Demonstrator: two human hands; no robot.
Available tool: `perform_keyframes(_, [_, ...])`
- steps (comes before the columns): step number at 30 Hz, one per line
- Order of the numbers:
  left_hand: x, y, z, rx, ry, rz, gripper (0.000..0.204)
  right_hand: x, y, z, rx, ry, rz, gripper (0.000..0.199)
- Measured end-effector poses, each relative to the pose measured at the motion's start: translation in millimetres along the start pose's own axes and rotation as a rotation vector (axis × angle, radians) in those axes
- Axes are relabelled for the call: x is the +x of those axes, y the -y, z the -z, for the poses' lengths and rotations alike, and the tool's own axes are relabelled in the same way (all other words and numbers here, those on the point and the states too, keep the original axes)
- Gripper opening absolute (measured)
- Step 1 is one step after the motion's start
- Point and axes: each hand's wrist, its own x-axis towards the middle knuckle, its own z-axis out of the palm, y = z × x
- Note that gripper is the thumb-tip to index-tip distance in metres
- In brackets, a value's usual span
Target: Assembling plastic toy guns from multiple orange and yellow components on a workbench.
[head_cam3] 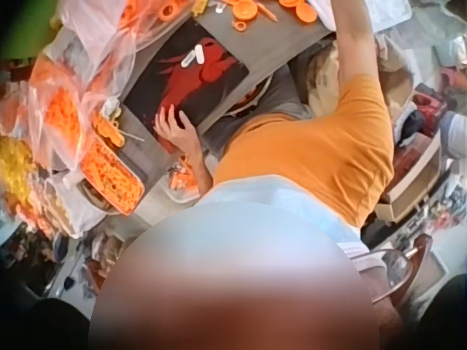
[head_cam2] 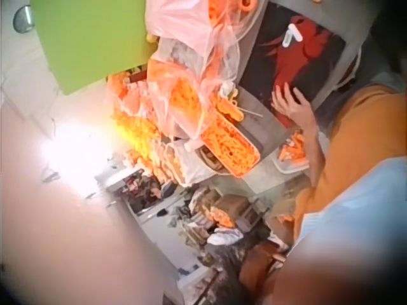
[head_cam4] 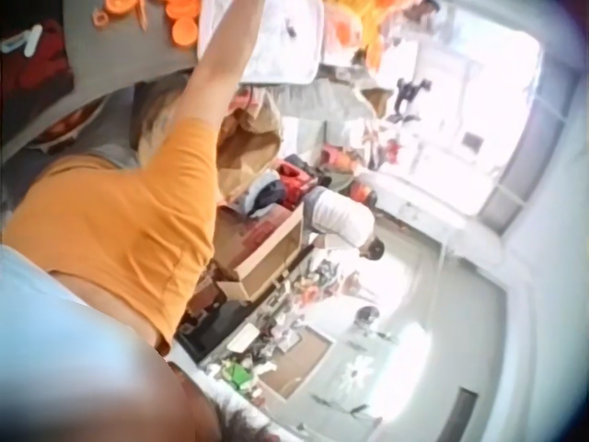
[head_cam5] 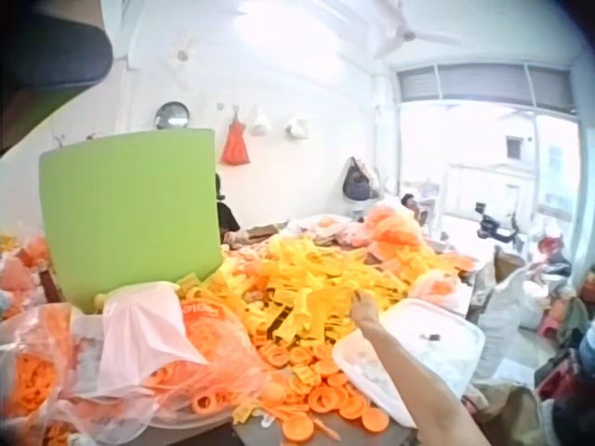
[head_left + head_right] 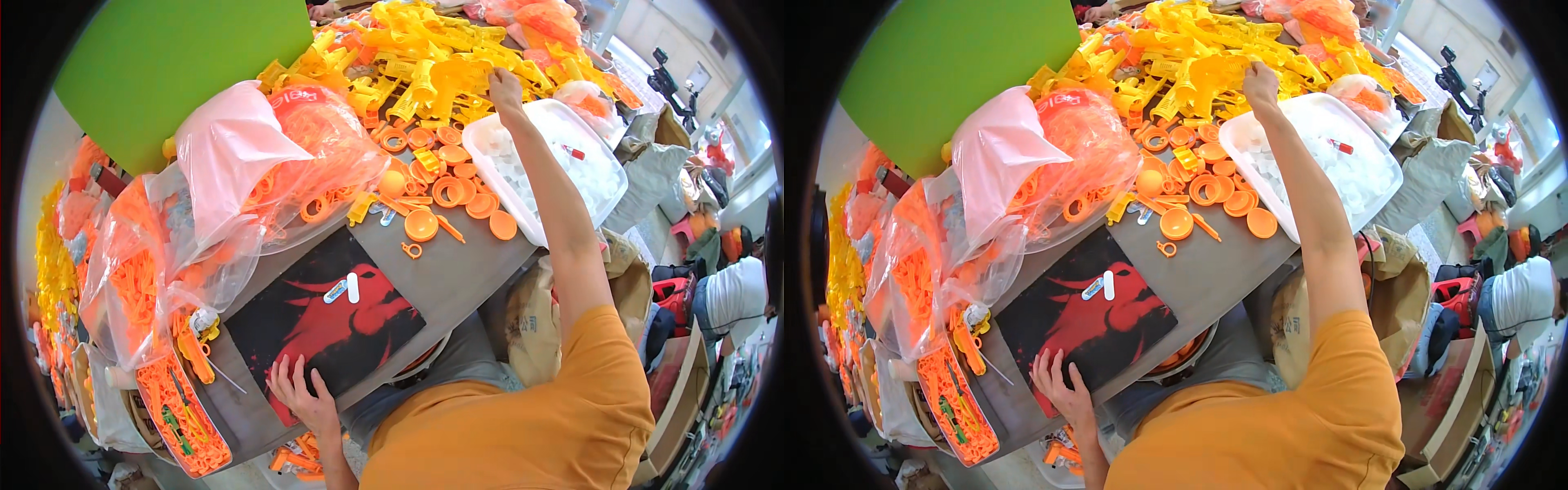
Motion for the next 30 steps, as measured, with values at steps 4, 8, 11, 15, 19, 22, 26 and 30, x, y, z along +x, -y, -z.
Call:
perform_keyframes(4, [29.3, -24.3, -10.5, 0.064, 0.162, -0.14, 0.077, -6.4, -6.3, -1.9, 0.417, 0.086, -0.218, 0.021])
perform_keyframes(8, [78.0, -44.6, -61.0, 0.102, 0.128, -0.325, 0.089, -38.5, 44.7, 23.2, 0.793, 0.292, -0.156, 0.02])
perform_keyframes(11, [94.8, -71.3, -94.4, 0.044, 0.131, -0.339, 0.091, -76.8, 73.7, 30.5, 1.014, 0.455, -0.153, 0.033])
perform_keyframes(15, [94.3, -101.0, -93.6, -0.198, 0.213, -0.208, 0.081, -192.0, 124.4, 14.6, 1.086, 0.814, -0.244, 0.037])
perform_keyframes(19, [49.3, -96.2, -60.7, -0.327, 0.129, -0.446, 0.07, -274.7, 125.0, 6.1, 1.059, 1.042, -0.476, 0.038])
perform_keyframes(22, [9.8, -60.5, -6.3, -0.577, 0.377, -0.624, 0.052, -323.1, 114.1, -6.7, 0.802, 1.091, -0.374, 0.041])
perform_keyframes(26, [-48.4, -9.6, 42.0, -0.685, 0.247, -0.088, 0.028, -371.3, 129.8, -11.5, 0.35, 0.83, 0.448, 0.041])
perform_keyframes(30, [-103.0, 51.7, 52.5, -0.456, -0.472, 0.377, 0.025, -403.1, 144.8, -8.3, 0.095, 0.827, 0.908, 0.034])
